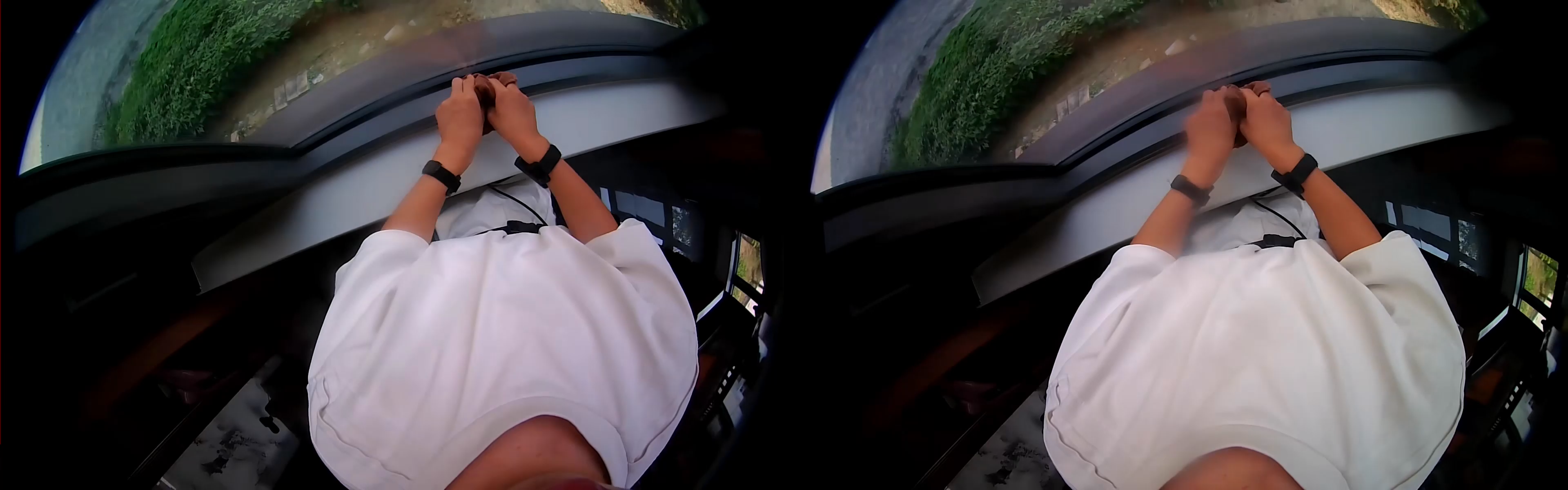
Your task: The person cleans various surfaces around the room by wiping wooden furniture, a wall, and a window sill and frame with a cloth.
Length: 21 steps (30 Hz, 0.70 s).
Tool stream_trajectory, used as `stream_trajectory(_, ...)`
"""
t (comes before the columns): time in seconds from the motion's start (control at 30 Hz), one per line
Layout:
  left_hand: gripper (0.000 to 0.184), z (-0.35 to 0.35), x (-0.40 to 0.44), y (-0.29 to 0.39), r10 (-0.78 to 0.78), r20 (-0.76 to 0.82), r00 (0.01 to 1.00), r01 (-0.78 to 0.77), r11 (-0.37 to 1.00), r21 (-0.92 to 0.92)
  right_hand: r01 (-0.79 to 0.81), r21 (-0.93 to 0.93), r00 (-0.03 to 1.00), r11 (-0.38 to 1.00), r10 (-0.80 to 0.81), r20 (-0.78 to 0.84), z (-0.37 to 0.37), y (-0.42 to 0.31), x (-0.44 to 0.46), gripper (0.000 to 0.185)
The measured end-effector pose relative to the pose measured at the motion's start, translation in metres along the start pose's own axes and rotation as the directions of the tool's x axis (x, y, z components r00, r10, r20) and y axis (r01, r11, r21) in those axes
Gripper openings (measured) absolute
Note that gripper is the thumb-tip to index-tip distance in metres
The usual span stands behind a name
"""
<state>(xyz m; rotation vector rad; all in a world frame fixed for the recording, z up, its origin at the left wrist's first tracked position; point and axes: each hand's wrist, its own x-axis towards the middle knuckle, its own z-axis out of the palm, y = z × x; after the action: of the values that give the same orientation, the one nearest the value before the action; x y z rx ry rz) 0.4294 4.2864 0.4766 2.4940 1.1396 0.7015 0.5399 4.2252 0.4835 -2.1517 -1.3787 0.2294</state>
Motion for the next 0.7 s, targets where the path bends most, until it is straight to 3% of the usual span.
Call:
stream_trajectory(0.17, 0.038, 0.018, 0.0, 0.033, 0.014, 0.013, 1.0, -0.013, 0.996, -0.085, 0.027, -0.042, 0.999, 0.999, -0.026, 0.026, -0.027, 0.033, -0.002, 0.035)
stream_trajectory(0.2, 0.043, 0.013, -0.005, 0.035, -0.034, 0.055, 0.998, 0.038, 0.996, -0.076, 0.005, -0.072, 0.998, 0.997, 0.0, 0.063, -0.029, 0.029, -0.002, 0.044)
stream_trajectory(0.33, 0.052, -0.007, -0.03, 0.023, -0.237, 0.081, 0.968, 0.248, 0.953, -0.176, 0.165, 0.025, 0.985, 0.986, -0.166, 0.043, -0.013, 0.012, -0.01, 0.049)
stream_trajectory(0.53, 0.039, -0.048, -0.064, -0.004, -0.408, -0.061, 0.911, 0.403, 0.912, -0.071, 0.354, 0.208, 0.924, 0.912, -0.376, 0.073, 0.018, -0.035, -0.015, 0.051)
stream_trajectory(0.7, 0.034, -0.049, -0.078, -0.007, -0.407, -0.08, 0.91, 0.406, 0.913, -0.029, 0.437, 0.265, 0.88, 0.86, -0.47, 0.074, 0.018, -0.035, -0.023, 0.044)
